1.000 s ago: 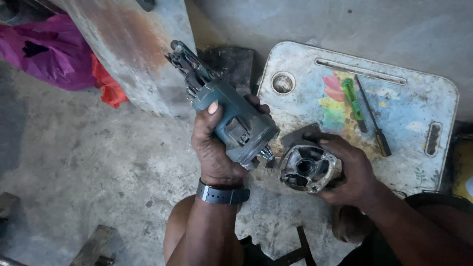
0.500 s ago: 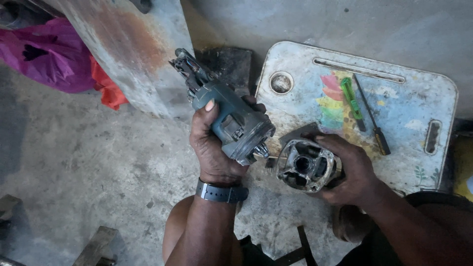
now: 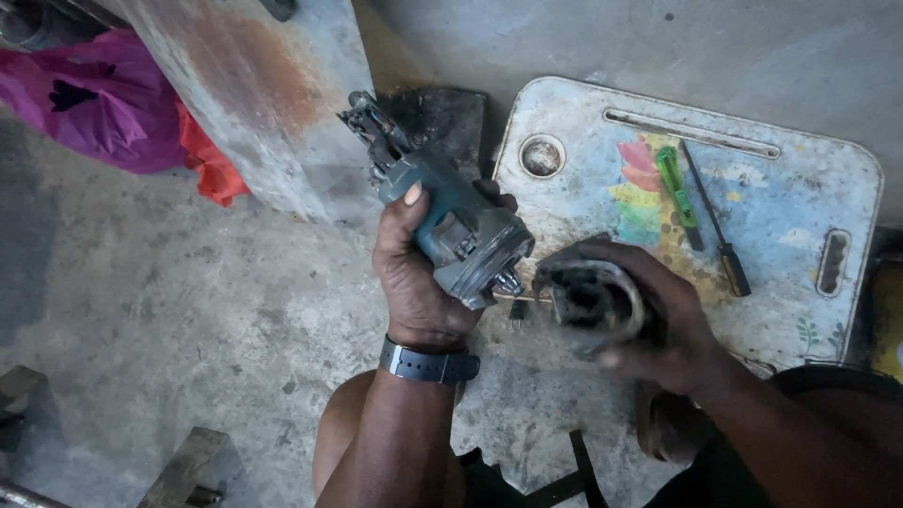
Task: Disassembling an electric angle grinder to inspect or repair internal components.
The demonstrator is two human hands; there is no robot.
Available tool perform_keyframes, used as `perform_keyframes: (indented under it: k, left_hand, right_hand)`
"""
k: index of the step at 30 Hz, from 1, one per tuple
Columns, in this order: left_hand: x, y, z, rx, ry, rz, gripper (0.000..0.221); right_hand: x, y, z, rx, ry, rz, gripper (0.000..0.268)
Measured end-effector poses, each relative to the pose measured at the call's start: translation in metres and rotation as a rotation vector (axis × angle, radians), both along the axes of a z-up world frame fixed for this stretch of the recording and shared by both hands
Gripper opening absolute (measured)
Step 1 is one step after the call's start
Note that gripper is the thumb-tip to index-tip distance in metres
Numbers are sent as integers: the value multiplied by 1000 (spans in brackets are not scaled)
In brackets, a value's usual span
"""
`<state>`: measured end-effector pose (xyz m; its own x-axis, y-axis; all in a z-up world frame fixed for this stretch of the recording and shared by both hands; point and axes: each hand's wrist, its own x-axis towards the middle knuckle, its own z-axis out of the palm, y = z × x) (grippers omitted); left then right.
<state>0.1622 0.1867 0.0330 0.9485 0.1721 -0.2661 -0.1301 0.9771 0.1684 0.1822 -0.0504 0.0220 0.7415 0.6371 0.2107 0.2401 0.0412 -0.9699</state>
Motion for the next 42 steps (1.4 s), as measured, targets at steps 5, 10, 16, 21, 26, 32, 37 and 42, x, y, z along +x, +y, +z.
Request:
perform_keyframes:
  k: [5, 10, 16, 21, 26, 32, 37, 42]
  left_hand:
    - [6, -5, 0, 119, 89, 132, 35]
    - [11, -5, -7, 166, 7, 131, 26]
    - [15, -12, -24, 160, 311, 83, 37]
    - [12, -19, -5, 349, 357, 87, 51]
    - [11, -30, 9, 366, 416, 76, 53]
    - [10, -39, 16, 421, 466, 47, 58]
    - [9, -41, 22, 431, 483, 33, 60]
    - [8, -41, 32, 482, 472, -15, 67]
  right_hand:
    - [5, 13, -13, 474, 634, 173, 69]
    - [4, 3, -28, 454, 917, 170, 65]
    - [3, 3, -40, 500, 875, 134, 43]
    - [0, -5, -56, 422, 845, 98, 41]
    - [2, 13, -23, 382, 810, 105, 38]
    - [4, 5, -49, 340, 860, 67, 43]
    - [4, 8, -50, 345, 868, 34, 41]
    - [5, 12, -47, 370, 815, 95, 40]
